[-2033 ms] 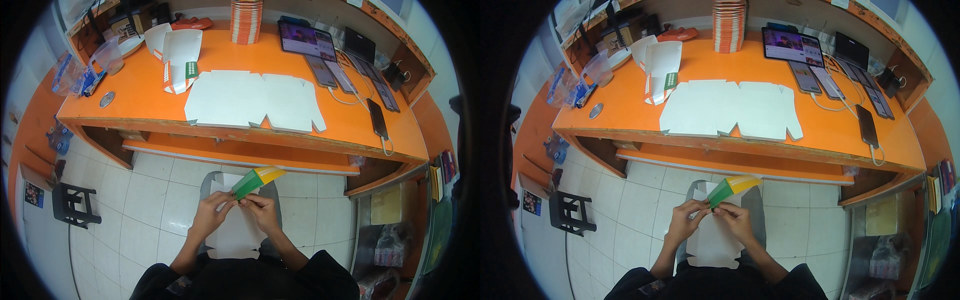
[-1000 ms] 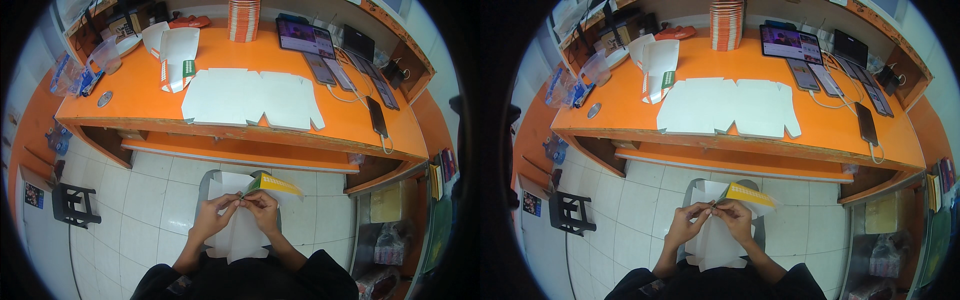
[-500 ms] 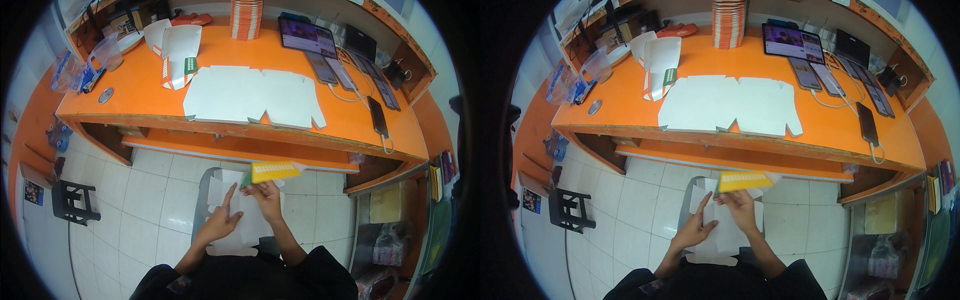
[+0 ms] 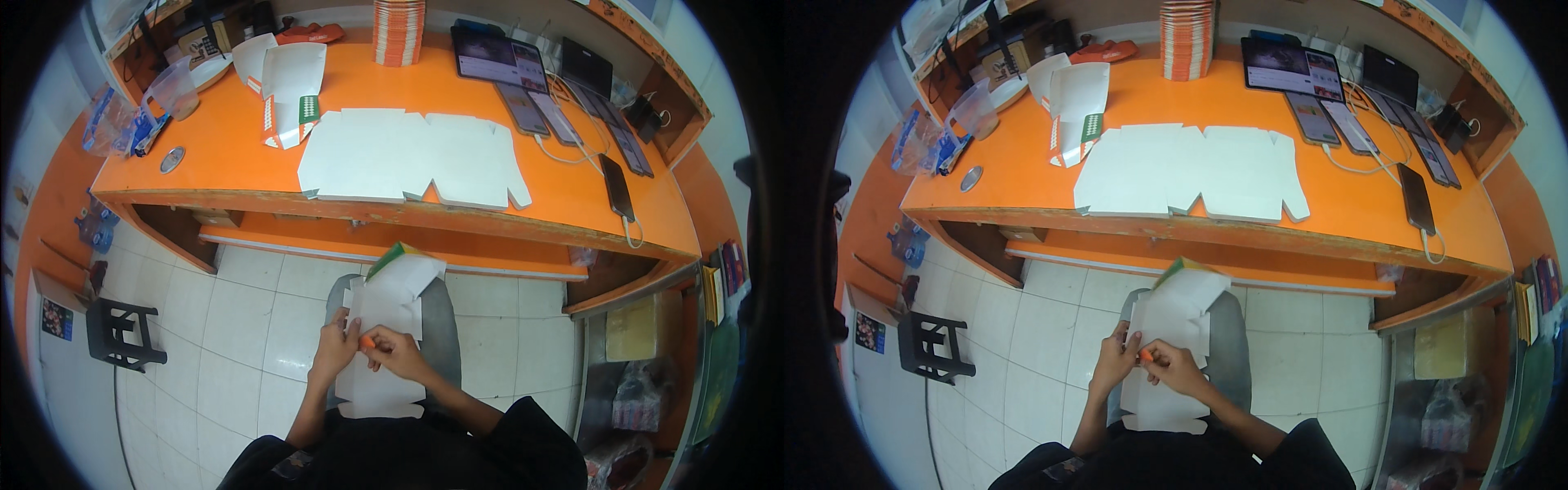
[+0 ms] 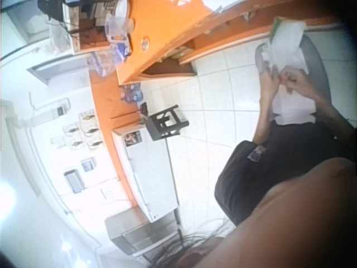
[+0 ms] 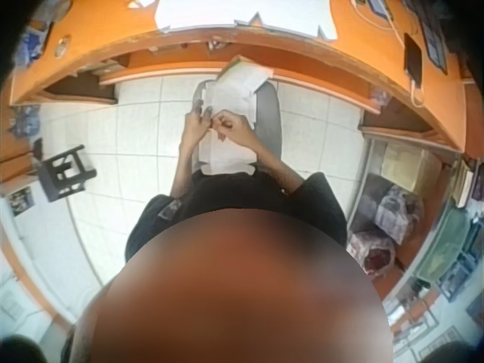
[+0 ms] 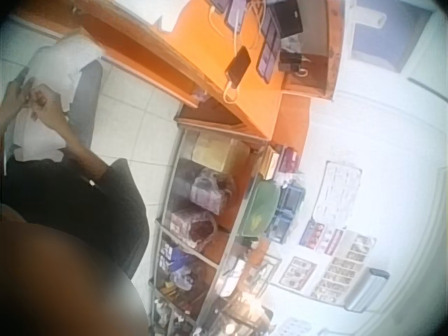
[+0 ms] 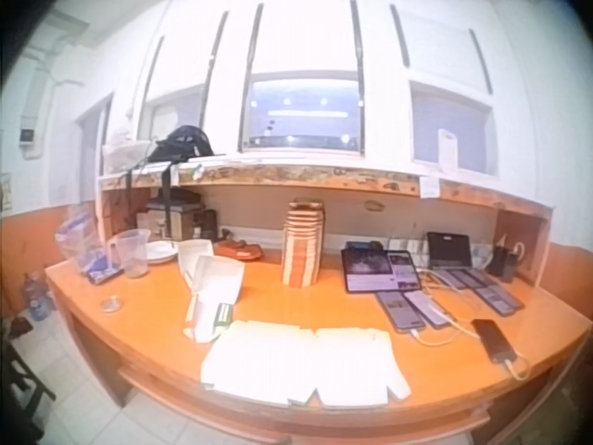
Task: The person folds flat white paper sheets into small rectangular boxes by hand, then applies colored patterned tape to the edges. They repeat this process multiple times, placing finished boxes on the orange desk.
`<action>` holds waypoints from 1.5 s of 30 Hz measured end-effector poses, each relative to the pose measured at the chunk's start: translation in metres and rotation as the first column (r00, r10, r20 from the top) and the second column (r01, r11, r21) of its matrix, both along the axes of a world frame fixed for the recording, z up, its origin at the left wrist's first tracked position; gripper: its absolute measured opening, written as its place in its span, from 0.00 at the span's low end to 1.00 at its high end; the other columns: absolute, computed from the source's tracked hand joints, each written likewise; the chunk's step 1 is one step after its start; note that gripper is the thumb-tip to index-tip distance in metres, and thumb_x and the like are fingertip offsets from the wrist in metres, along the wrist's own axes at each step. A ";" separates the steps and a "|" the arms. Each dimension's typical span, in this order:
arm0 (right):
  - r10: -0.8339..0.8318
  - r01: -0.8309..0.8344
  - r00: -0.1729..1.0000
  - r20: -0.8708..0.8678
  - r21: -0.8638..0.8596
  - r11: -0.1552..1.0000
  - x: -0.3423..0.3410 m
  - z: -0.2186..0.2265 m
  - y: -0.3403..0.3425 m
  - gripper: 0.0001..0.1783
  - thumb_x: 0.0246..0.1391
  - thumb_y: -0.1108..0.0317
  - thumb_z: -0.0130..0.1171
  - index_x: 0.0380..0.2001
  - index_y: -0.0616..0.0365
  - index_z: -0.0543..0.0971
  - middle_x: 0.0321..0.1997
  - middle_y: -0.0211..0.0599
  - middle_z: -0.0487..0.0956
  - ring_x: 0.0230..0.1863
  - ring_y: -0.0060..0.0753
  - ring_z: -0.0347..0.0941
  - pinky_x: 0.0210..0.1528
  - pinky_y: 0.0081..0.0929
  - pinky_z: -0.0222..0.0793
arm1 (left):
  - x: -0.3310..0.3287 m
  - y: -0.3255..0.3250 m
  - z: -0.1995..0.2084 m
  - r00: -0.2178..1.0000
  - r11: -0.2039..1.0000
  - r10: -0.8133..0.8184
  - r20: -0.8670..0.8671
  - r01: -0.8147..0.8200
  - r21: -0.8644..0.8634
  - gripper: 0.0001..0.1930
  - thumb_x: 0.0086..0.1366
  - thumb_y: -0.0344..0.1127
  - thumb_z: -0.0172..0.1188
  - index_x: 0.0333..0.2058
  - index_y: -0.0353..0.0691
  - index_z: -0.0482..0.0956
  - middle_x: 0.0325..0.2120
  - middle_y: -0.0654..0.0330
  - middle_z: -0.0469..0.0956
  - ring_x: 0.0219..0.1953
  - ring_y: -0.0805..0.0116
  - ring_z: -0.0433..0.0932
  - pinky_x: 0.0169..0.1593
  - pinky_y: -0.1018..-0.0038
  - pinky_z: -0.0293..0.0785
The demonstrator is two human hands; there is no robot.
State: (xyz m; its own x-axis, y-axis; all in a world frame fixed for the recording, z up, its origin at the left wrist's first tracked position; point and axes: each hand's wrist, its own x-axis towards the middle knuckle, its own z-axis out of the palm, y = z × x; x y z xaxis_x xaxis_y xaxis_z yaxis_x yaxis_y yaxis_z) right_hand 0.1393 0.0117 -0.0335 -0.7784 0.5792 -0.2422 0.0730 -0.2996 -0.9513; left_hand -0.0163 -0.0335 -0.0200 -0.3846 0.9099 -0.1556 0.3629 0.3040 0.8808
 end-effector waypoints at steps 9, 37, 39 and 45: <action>-0.096 0.086 0.995 0.008 -0.520 0.850 0.004 -0.053 0.005 0.10 0.54 0.72 0.60 0.39 0.65 0.75 0.28 0.36 0.78 0.27 0.24 0.75 0.31 0.21 0.73 | -0.009 -0.014 -0.022 0.987 0.980 -0.078 -0.143 0.050 -0.192 0.17 0.61 0.37 0.61 0.21 0.33 0.67 0.15 0.53 0.72 0.22 0.68 0.79 0.25 0.73 0.70; -0.224 0.195 0.974 -0.018 -0.430 0.882 0.006 -0.045 -0.017 0.15 0.54 0.71 0.61 0.44 0.64 0.77 0.35 0.36 0.80 0.32 0.26 0.78 0.36 0.22 0.77 | 0.001 -0.043 -0.029 0.998 0.996 -0.040 0.052 0.044 -0.074 0.12 0.64 0.36 0.58 0.38 0.31 0.77 0.24 0.52 0.80 0.27 0.69 0.80 0.32 0.77 0.72; -0.193 0.194 0.980 0.040 -0.371 0.908 0.011 -0.041 -0.008 0.14 0.54 0.71 0.61 0.44 0.65 0.77 0.35 0.37 0.80 0.31 0.27 0.79 0.35 0.22 0.77 | 0.003 -0.040 -0.034 0.993 0.998 -0.039 0.108 0.045 -0.046 0.12 0.64 0.36 0.58 0.39 0.31 0.77 0.26 0.53 0.81 0.28 0.71 0.80 0.33 0.78 0.73; -0.284 0.260 0.959 -0.022 -0.337 0.905 0.016 -0.039 0.001 0.16 0.55 0.71 0.61 0.46 0.68 0.76 0.37 0.41 0.81 0.31 0.28 0.79 0.34 0.23 0.78 | 0.016 -0.026 -0.032 0.996 0.997 -0.081 -0.042 0.080 -0.025 0.12 0.64 0.36 0.58 0.39 0.31 0.77 0.24 0.52 0.81 0.28 0.70 0.80 0.34 0.76 0.74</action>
